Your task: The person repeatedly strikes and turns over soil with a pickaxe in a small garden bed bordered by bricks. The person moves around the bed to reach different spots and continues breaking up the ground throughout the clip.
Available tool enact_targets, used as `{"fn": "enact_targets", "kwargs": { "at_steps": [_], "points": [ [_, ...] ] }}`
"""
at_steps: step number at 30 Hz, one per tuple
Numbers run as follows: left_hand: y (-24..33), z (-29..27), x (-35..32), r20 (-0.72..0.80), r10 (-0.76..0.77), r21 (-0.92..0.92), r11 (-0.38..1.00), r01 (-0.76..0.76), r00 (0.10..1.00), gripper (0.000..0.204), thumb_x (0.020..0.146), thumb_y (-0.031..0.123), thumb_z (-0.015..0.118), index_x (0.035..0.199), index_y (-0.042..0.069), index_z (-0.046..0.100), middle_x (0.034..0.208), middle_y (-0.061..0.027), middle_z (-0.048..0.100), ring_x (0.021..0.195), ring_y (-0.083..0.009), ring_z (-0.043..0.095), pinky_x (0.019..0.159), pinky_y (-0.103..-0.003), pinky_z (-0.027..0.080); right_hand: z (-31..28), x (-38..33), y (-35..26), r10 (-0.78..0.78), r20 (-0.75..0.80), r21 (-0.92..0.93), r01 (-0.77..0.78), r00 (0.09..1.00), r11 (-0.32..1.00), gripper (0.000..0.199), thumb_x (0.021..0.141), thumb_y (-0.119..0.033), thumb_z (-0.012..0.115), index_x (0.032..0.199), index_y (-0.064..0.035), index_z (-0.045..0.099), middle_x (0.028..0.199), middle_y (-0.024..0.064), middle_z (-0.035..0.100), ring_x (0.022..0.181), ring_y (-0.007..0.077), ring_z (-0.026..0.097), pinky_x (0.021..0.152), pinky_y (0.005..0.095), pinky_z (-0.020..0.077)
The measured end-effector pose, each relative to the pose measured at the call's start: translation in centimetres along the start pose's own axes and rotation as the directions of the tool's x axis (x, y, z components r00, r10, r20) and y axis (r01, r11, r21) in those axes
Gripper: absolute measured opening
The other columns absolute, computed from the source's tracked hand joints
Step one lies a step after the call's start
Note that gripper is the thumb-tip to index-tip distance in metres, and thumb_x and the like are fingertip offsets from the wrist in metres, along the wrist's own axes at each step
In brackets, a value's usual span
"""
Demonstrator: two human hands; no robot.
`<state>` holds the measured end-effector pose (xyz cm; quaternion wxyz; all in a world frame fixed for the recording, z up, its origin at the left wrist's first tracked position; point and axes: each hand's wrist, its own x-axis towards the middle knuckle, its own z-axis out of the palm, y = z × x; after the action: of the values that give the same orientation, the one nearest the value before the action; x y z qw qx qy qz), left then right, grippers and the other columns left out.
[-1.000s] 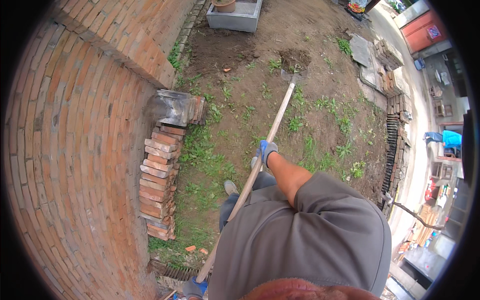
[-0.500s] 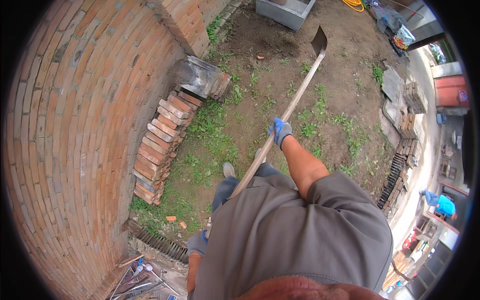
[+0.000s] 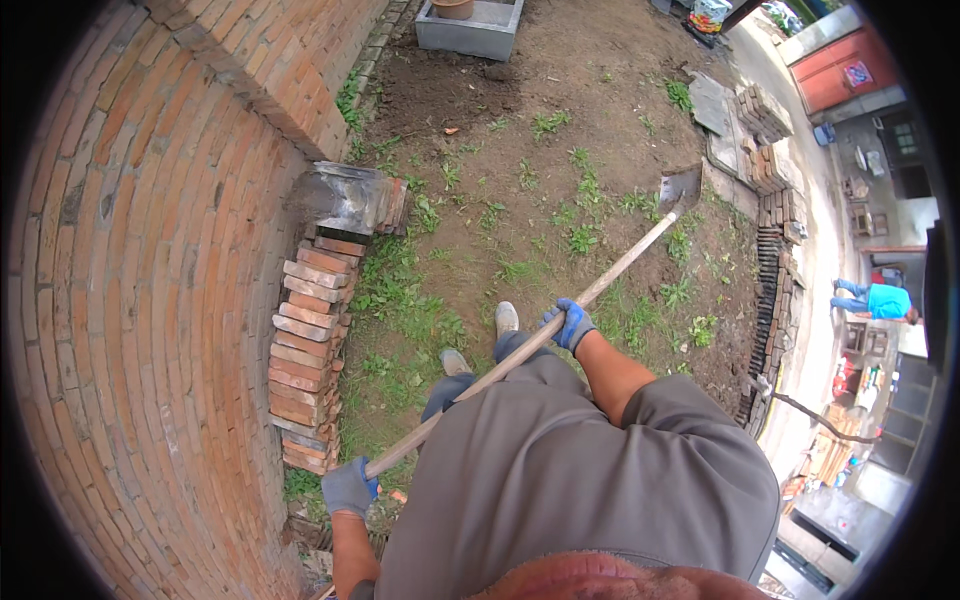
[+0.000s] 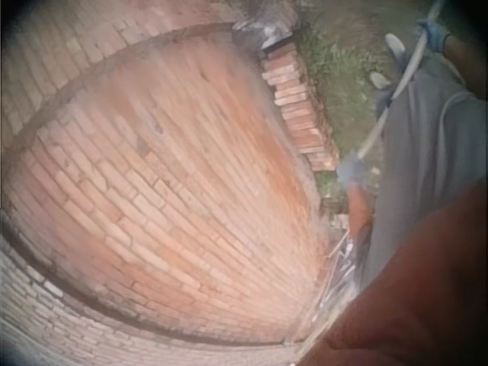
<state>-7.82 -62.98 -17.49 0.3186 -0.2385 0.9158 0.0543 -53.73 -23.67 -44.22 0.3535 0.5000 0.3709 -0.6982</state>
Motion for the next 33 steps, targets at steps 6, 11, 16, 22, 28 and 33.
{"fn": "enact_targets", "kwargs": {
  "at_steps": [6,11,16,22,28,33],
  "points": [
    [-7.1,-7.2,10.8,-0.27,0.35,0.259,0.924,-0.282,0.897,0.02,0.082,0.028,0.075,0.1,0.017,0.071,0.078,-0.0102,0.068,0.076,-0.0332,0.068,0.074,-0.048,0.053,-6.5,-10.2,5.8,-0.214,0.05,0.428,0.173,0.976,0.887,0.019,0.099,-0.028,0.063,0.096,-0.0107,0.057,0.085,0.0105,0.06,0.088,0.0384,0.064,0.091,0.0573,0.0544],
    [-5.1,-14.6,16.4,-0.505,0.583,0.392,0.812,-0.433,0.637,0.024,0.083,0.022,0.075,0.106,0.013,0.072,0.079,-0.01,0.067,0.078,-0.0324,0.065,0.082,-0.046,0.051,-16.5,-17.1,10.1,-0.267,-0.264,0.688,0.375,0.927,0.621,0.042,0.094,-0.047,0.074,0.107,-0.0101,0.058,0.087,0.0108,0.063,0.089,0.0394,0.067,0.082,0.0577,0.0574],
    [1.7,-17.2,17.0,-0.456,0.72,0.463,0.694,-0.551,0.523,0.028,0.083,0.021,0.076,0.108,0.01,0.071,0.083,-0.0112,0.067,0.082,-0.0332,0.064,0.086,-0.046,0.049,-30.3,-16.1,16.8,-0.234,-0.592,0.629,0.624,0.771,0.464,0.024,0.099,-0.033,0.066,0.108,-0.0122,0.057,0.085,0.0087,0.061,0.079,0.0343,0.064,0.077,0.0549,0.056],
    [8.7,-20.5,14.8,-0.335,0.875,0.625,0.484,-0.612,0.35,0.031,0.082,0.019,0.077,0.11,0.008,0.072,0.088,-0.0126,0.068,0.085,-0.0337,0.063,0.088,-0.046,0.048,-38.5,-12.7,32.7,-0.036,-0.588,0.763,0.569,0.808,0.306,0.009,0.1,-0.019,0.059,0.104,-0.0113,0.058,0.086,0.0102,0.06,0.081,0.0357,0.064,0.078,0.0573,0.0549],
    [20.8,-20.5,8.4,-0.268,0.957,0.736,0.279,-0.617,0.114,0.035,0.08,0.02,0.077,0.113,0.008,0.074,0.091,-0.0131,0.07,0.09,-0.0347,0.064,0.092,-0.047,0.049,-44.8,-15.2,42.5,0.081,-0.526,0.848,0.516,0.846,0.117,0.009,0.099,-0.013,0.056,0.108,-0.01,0.057,0.094,0.0138,0.061,0.088,0.0404,0.067,0.078,0.0616,0.0534],
    [32.1,-17.2,-0.7,-0.105,0.994,0.806,0.064,-0.588,-0.036,0.038,0.08,0.019,0.075,0.116,0.008,0.073,0.093,-0.012,0.071,0.091,-0.0344,0.065,0.095,-0.047,0.049,-52.2,-19.0,49.8,0.11,-0.453,0.875,0.465,0.885,-0.132,0.013,0.1,-0.019,0.06,0.109,-0.0102,0.057,0.093,0.0116,0.063,0.086,0.0353,0.068,0.08,0.0575,0.0544]
  ]
}}
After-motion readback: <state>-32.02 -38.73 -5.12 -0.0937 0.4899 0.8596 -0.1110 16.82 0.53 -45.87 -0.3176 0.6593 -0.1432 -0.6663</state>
